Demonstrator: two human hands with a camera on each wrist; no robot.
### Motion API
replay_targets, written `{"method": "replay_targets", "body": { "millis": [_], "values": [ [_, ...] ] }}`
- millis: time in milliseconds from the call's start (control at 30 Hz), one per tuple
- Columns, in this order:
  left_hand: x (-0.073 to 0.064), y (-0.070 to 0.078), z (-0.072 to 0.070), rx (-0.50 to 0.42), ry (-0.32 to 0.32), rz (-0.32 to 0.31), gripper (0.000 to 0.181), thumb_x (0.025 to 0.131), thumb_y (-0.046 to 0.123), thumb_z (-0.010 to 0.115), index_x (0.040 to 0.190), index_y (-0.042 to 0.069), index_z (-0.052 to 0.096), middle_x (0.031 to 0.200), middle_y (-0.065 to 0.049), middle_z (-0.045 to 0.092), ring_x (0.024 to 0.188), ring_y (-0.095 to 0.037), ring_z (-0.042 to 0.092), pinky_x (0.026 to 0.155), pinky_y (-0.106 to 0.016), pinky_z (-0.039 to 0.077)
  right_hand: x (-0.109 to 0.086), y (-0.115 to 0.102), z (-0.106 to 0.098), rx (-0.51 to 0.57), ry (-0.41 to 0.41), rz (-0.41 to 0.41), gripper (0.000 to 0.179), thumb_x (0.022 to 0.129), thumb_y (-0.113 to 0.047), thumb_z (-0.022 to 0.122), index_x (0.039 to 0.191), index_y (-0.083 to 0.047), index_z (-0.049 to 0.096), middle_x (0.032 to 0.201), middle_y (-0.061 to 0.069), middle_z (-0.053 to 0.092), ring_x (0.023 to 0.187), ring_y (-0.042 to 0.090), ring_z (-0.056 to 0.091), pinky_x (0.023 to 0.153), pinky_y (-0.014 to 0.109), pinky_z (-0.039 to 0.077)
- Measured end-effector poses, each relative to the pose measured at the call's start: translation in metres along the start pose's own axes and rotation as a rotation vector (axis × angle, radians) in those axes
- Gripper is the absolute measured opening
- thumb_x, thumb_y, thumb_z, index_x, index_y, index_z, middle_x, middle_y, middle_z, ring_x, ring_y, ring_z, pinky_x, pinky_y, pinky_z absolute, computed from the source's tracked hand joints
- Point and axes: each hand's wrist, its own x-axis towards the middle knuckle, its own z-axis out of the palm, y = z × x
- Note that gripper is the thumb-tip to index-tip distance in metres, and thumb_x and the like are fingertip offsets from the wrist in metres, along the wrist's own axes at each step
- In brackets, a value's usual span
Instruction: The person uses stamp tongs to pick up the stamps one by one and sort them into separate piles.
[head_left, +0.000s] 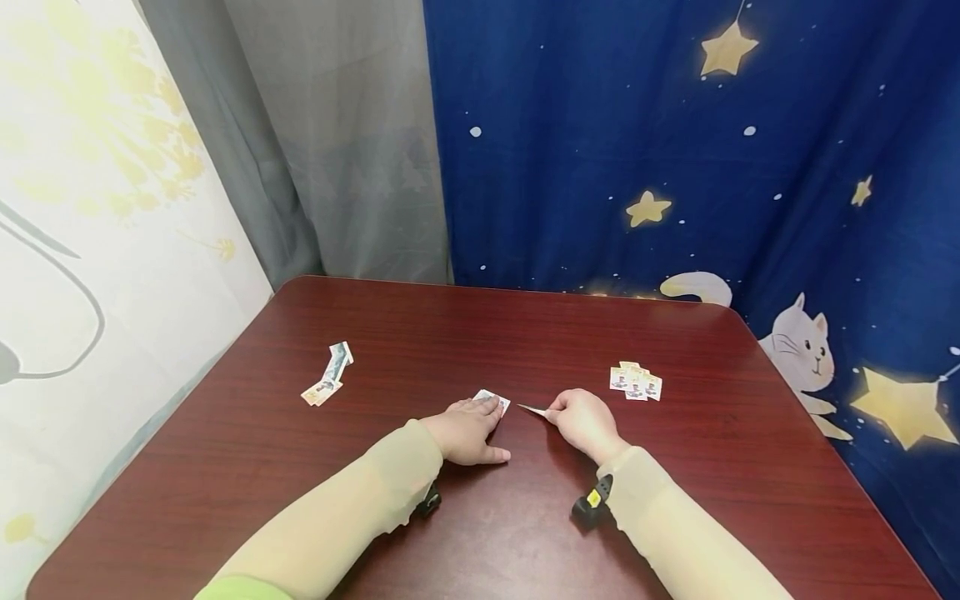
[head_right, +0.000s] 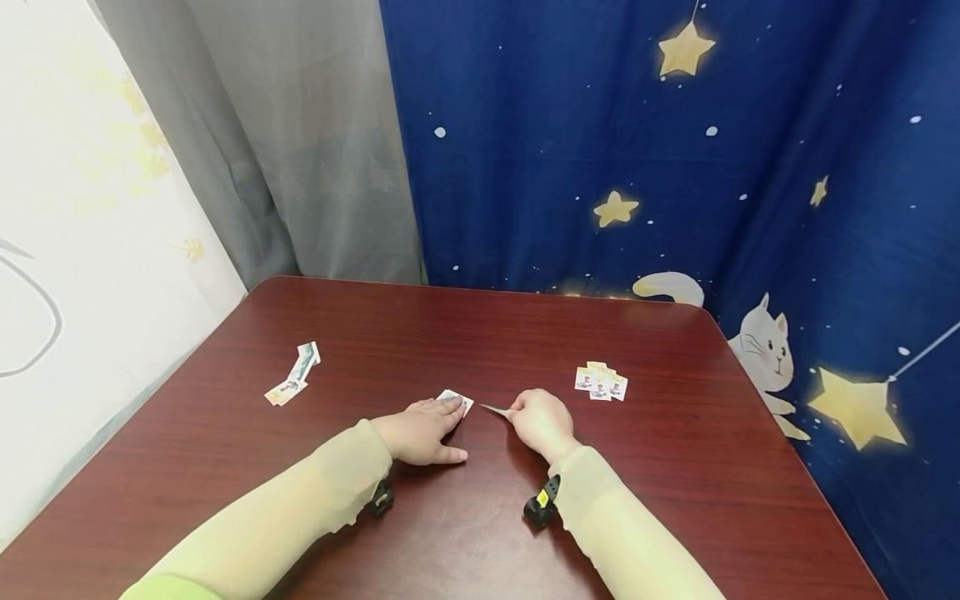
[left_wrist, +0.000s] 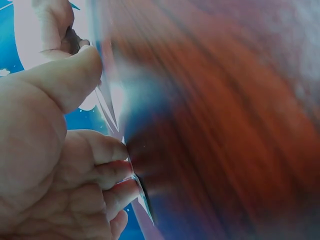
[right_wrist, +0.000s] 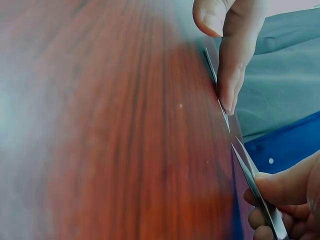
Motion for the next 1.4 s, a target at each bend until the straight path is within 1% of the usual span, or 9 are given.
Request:
{"method": "replay_targets", "body": {
  "millis": [200, 567, 700, 933, 1167, 1400],
  "values": [
    [0.000, 0.000, -0.001, -0.017, 0.009, 0.009, 0.081, 0.093, 0.057, 0.052, 0.149, 0.002, 0.033, 0.157, -0.013, 0.024, 0.145, -0.023, 0.021, 0.116, -0.040, 0.019, 0.001, -0.005, 0.004, 0.008, -0.008, -0.007, 0.013, 0.083, -0.025, 0.070, 0.071, -0.020, 0.073, 0.070, -0.009, 0.063, 0.065, 0.012, 0.055, 0.065, 0.034, 0.046],
    [0.000, -0.001, 0.000, -0.019, 0.020, 0.020, 0.081, 0.093, 0.057, 0.052, 0.148, 0.001, 0.033, 0.156, -0.014, 0.025, 0.145, -0.023, 0.021, 0.115, -0.039, 0.020, 0.003, -0.016, 0.012, 0.047, -0.005, 0.002, 0.012, 0.082, -0.022, 0.071, 0.071, -0.018, 0.072, 0.071, -0.007, 0.064, 0.069, 0.013, 0.057, 0.065, 0.034, 0.046],
    [0.000, -0.001, 0.000, -0.025, 0.022, 0.025, 0.081, 0.093, 0.056, 0.053, 0.148, 0.001, 0.033, 0.156, -0.014, 0.025, 0.145, -0.023, 0.021, 0.115, -0.040, 0.020, 0.004, -0.016, 0.015, 0.060, 0.000, 0.020, 0.012, 0.083, -0.021, 0.070, 0.072, -0.018, 0.071, 0.072, -0.006, 0.064, 0.069, 0.013, 0.056, 0.065, 0.034, 0.045],
    [-0.003, -0.003, -0.001, -0.040, 0.021, 0.025, 0.080, 0.093, 0.055, 0.054, 0.149, 0.001, 0.033, 0.156, -0.014, 0.025, 0.144, -0.023, 0.021, 0.116, -0.040, 0.020, 0.004, -0.014, 0.017, 0.057, 0.003, 0.012, 0.013, 0.084, -0.020, 0.070, 0.071, -0.017, 0.070, 0.071, -0.006, 0.062, 0.066, 0.013, 0.054, 0.064, 0.033, 0.045],
    [-0.007, -0.014, 0.000, -0.038, 0.025, 0.001, 0.080, 0.093, 0.055, 0.054, 0.148, 0.000, 0.035, 0.157, -0.014, 0.025, 0.144, -0.023, 0.021, 0.116, -0.039, 0.019, 0.003, -0.008, 0.013, 0.045, 0.008, 0.013, 0.013, 0.084, -0.020, 0.069, 0.072, -0.017, 0.070, 0.072, -0.005, 0.062, 0.068, 0.014, 0.054, 0.066, 0.034, 0.045],
    [-0.015, -0.029, -0.001, -0.057, 0.021, -0.015, 0.078, 0.094, 0.051, 0.055, 0.148, -0.001, 0.034, 0.156, -0.017, 0.024, 0.145, -0.026, 0.020, 0.116, -0.045, 0.017, 0.002, -0.001, 0.008, 0.049, 0.001, 0.028, 0.013, 0.084, -0.019, 0.069, 0.072, -0.017, 0.070, 0.070, -0.005, 0.061, 0.066, 0.014, 0.053, 0.066, 0.034, 0.044]
  ]
}}
